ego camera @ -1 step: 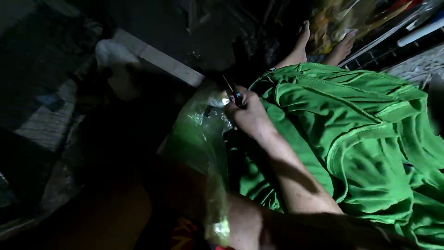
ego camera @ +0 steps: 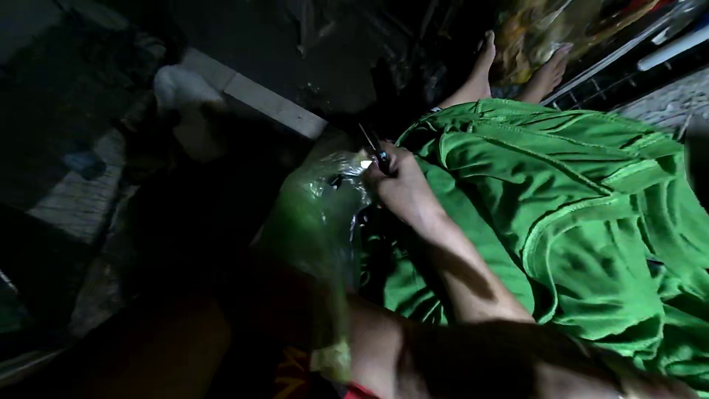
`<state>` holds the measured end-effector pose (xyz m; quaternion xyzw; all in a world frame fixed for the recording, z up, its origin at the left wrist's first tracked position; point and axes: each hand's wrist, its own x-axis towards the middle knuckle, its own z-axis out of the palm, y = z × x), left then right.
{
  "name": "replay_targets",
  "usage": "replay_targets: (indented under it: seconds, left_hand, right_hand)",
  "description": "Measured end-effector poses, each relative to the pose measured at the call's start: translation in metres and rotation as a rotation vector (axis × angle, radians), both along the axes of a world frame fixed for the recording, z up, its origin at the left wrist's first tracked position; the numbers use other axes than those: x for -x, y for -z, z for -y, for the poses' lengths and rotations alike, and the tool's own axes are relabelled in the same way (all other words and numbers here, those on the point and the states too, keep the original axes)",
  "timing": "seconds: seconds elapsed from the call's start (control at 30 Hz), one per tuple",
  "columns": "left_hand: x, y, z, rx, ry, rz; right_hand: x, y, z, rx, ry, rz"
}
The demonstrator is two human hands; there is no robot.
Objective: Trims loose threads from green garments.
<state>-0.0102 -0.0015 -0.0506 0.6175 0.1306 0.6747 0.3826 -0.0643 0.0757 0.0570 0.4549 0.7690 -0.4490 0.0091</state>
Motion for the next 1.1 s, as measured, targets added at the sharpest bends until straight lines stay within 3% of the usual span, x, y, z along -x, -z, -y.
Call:
replay_targets:
  seconds: [0.03, 0.07, 0.1, 0.2, 0.27, 0.4, 0.5, 0.6, 0.77, 0.87, 0.97, 1.1]
  left_hand:
    - [0.031, -0.024, 0.012, 0.261, -0.057, -0.155]
    - [0.05, -0.018, 0.007, 0.219, -0.192, -0.192]
    - [0.055, 0.019, -0.021, -0.143, -0.51, -0.09]
    - [0.143, -0.009, -0.023, 0.28, -0.583, -0.679]
    - [0.17, 0.004, -0.031, 0.435, -0.701, -0.907]
    - [0.196, 0.013, -0.038, 0.672, -0.612, -1.218]
    - [0.192, 0.003, -0.042, 0.667, -0.596, -1.246]
    - [0.19, -0.01, -0.044, 0.724, -0.553, -1.276]
    - [0.176, -0.019, -0.04, 0.46, -0.659, -1.074]
    - [0.15, -0.002, -0.041, 0.291, -0.484, -0.879]
    - [0.125, 0.027, -0.043, 0.267, -0.272, -0.965]
    - [0.108, 0.05, -0.057, 0.146, -0.265, -0.92]
  right_hand:
    - [-0.01, 0.019, -0.013, 0.0, 0.025, -0.077]
    - [-0.022, 0.041, -0.028, -0.023, 0.041, -0.184]
    - [-0.035, 0.062, -0.044, -0.068, 0.049, -0.309]
    - [-0.062, 0.073, -0.057, -0.104, 0.084, -0.491]
    - [-0.07, 0.072, -0.055, -0.112, 0.094, -0.515]
    - [-0.071, 0.078, -0.058, -0.108, 0.171, -0.597]
    - [-0.075, 0.074, -0.065, -0.126, 0.19, -0.592]
    - [-0.092, 0.057, -0.067, -0.213, 0.052, -0.4]
    - [-0.143, 0.034, -0.049, -0.337, -0.001, -0.311]
    - [-0.163, 0.043, -0.007, -0.336, 0.002, -0.226]
    - [-0.168, 0.068, 0.032, -0.454, 0.009, -0.053]
    - [-0.163, 0.084, 0.048, -0.67, 0.093, 0.044]
